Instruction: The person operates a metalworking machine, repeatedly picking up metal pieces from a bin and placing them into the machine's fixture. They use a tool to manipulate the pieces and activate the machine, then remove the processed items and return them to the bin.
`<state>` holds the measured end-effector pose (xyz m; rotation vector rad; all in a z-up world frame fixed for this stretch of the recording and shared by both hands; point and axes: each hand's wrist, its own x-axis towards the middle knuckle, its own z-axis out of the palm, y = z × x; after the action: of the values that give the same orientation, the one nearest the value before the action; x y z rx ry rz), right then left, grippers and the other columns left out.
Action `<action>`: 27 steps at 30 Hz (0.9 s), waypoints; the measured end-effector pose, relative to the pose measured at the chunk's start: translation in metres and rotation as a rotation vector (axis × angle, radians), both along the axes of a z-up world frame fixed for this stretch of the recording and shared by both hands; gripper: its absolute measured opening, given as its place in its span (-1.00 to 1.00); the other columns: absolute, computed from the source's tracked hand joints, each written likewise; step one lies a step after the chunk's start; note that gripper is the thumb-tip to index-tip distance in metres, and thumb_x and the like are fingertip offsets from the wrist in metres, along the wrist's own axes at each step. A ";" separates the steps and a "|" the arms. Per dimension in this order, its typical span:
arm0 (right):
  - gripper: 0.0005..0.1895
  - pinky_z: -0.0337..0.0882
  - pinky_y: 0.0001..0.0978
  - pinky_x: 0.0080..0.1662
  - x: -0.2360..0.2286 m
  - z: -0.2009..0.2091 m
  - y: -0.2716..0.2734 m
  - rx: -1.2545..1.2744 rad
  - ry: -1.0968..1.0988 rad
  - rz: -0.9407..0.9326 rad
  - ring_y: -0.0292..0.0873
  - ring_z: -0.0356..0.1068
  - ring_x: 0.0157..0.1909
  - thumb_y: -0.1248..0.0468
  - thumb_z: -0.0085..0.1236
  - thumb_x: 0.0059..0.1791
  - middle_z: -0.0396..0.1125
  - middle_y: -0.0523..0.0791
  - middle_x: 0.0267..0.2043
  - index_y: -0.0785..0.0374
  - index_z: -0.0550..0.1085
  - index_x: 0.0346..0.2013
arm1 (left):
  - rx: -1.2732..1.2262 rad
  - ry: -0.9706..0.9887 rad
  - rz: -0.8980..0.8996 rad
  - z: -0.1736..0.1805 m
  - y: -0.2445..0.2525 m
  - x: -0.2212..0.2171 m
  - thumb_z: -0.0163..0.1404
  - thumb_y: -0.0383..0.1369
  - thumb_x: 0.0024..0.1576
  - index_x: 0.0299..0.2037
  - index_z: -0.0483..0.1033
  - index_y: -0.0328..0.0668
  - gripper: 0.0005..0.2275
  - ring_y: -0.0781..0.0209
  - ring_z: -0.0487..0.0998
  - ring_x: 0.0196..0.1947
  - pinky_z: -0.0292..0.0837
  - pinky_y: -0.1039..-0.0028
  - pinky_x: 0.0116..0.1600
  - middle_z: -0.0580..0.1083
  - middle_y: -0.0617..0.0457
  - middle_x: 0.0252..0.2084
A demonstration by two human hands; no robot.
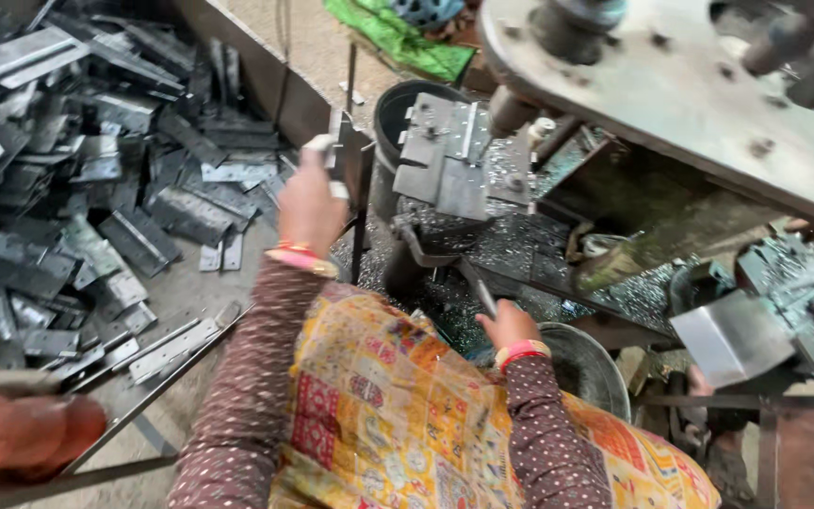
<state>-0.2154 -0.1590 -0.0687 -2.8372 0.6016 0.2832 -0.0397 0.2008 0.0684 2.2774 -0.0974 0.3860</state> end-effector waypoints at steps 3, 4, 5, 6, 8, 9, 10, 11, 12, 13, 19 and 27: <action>-0.49 0.45 0.12 -0.08 -0.001 0.011 0.006 0.013 0.019 0.009 0.29 0.48 -0.13 -0.11 0.28 -0.07 0.47 0.17 -0.26 0.29 0.47 -0.20 | 0.475 -0.099 -0.219 0.010 -0.090 -0.002 0.11 -0.10 0.15 0.00 0.51 -0.16 -0.65 -0.15 0.51 0.06 0.40 0.04 0.06 0.49 -0.16 0.04; -0.49 0.45 0.12 -0.08 -0.002 0.015 0.008 0.023 0.026 -0.003 0.29 0.48 -0.13 -0.11 0.28 -0.07 0.47 0.17 -0.26 0.29 0.47 -0.19 | 0.578 -0.159 -0.267 0.005 -0.109 -0.005 0.11 0.06 0.06 -0.03 0.54 -0.13 -0.53 -0.12 0.45 0.12 0.32 0.01 0.09 0.45 -0.16 0.13; -0.49 0.46 0.11 -0.07 -0.003 0.018 0.012 0.033 0.033 -0.015 0.28 0.48 -0.12 -0.11 0.27 -0.07 0.47 0.16 -0.26 0.28 0.47 -0.17 | 0.572 -0.208 -0.269 -0.002 -0.118 -0.007 0.08 0.02 0.09 0.00 0.54 -0.13 -0.56 -0.08 0.44 0.14 0.28 0.00 0.14 0.44 -0.13 0.17; -0.49 0.46 0.10 -0.06 -0.003 0.023 0.013 0.042 0.039 -0.026 0.28 0.48 -0.12 -0.11 0.26 -0.06 0.47 0.16 -0.25 0.27 0.47 -0.16 | 0.563 -0.256 -0.270 -0.009 -0.129 -0.009 0.05 -0.02 0.11 0.03 0.53 -0.12 -0.58 -0.03 0.43 0.17 0.24 0.00 0.18 0.43 -0.11 0.21; -0.51 0.46 0.09 -0.05 -0.003 0.033 0.016 0.075 0.066 0.000 0.26 0.49 -0.11 -0.10 0.22 -0.04 0.48 0.15 -0.24 0.27 0.47 -0.13 | 0.576 -0.196 -0.282 -0.019 -0.144 -0.002 -0.02 -0.08 0.18 0.14 0.49 -0.14 -0.59 0.02 0.42 0.20 0.20 0.01 0.25 0.41 -0.09 0.26; -0.52 0.45 0.08 -0.05 -0.003 0.038 0.016 0.092 0.082 0.014 0.25 0.49 -0.11 -0.09 0.20 -0.02 0.48 0.14 -0.23 0.27 0.47 -0.12 | 0.598 -0.087 -0.293 -0.023 -0.149 0.003 -0.07 -0.11 0.21 0.21 0.46 -0.17 -0.57 0.03 0.42 0.21 0.20 0.04 0.27 0.40 -0.10 0.27; -0.51 0.46 0.07 -0.04 0.000 0.043 0.017 0.098 0.111 -0.005 0.24 0.50 -0.09 -0.09 0.21 -0.02 0.49 0.14 -0.21 0.27 0.47 -0.09 | 0.620 0.025 -0.302 -0.026 -0.151 0.007 -0.11 -0.13 0.25 0.28 0.43 -0.19 -0.54 0.03 0.42 0.22 0.21 0.06 0.29 0.40 -0.11 0.27; -0.50 0.47 0.05 -0.03 0.005 0.049 0.017 0.104 0.139 -0.023 0.23 0.50 -0.08 -0.09 0.21 -0.02 0.49 0.14 -0.18 0.28 0.47 -0.07 | 0.595 -0.025 -0.263 -0.029 -0.153 0.008 -0.15 -0.08 0.26 0.24 0.44 -0.19 -0.54 0.00 0.36 0.27 0.10 0.00 0.32 0.35 -0.10 0.32; -0.49 0.48 0.03 -0.02 0.010 0.055 0.018 0.113 0.169 -0.038 0.22 0.51 -0.07 -0.09 0.21 -0.02 0.49 0.14 -0.16 0.28 0.47 -0.05 | 0.573 -0.073 -0.221 -0.033 -0.151 0.008 -0.19 -0.03 0.26 0.20 0.45 -0.18 -0.53 -0.03 0.30 0.31 -0.01 -0.06 0.36 0.30 -0.09 0.37; -0.48 0.48 0.02 -0.01 0.019 0.063 0.017 0.101 0.203 -0.030 0.20 0.51 -0.05 -0.09 0.22 -0.02 0.49 0.13 -0.13 0.27 0.48 -0.03 | 0.550 -0.121 -0.179 -0.036 -0.150 0.007 -0.23 0.02 0.27 0.16 0.46 -0.18 -0.52 -0.06 0.23 0.36 -0.11 -0.12 0.39 0.24 -0.09 0.41; -0.50 0.44 -0.01 0.08 0.039 0.104 0.021 0.038 0.271 0.007 0.21 0.46 0.06 -0.11 0.26 -0.04 0.46 0.14 -0.01 0.22 0.57 -0.03 | 0.730 -0.142 -0.304 -0.038 -0.172 -0.046 -0.28 -0.04 0.35 0.14 0.54 -0.12 -0.57 -0.04 0.17 0.48 -0.25 -0.10 0.54 0.24 -0.08 0.44; -0.50 0.47 0.03 0.00 0.033 0.086 0.016 0.013 0.212 0.008 0.20 0.51 -0.04 -0.12 0.25 -0.05 0.49 0.11 -0.11 0.23 0.58 -0.07 | 0.615 0.033 -0.320 -0.026 -0.192 -0.010 -0.14 -0.31 0.22 0.01 0.58 -0.20 -0.71 -0.09 0.22 0.41 -0.04 -0.15 0.43 0.30 -0.12 0.38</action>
<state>-0.1823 -0.1429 0.0171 -2.8180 0.6259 0.5930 -0.0500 0.0084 0.0425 2.8030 -0.6300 0.1571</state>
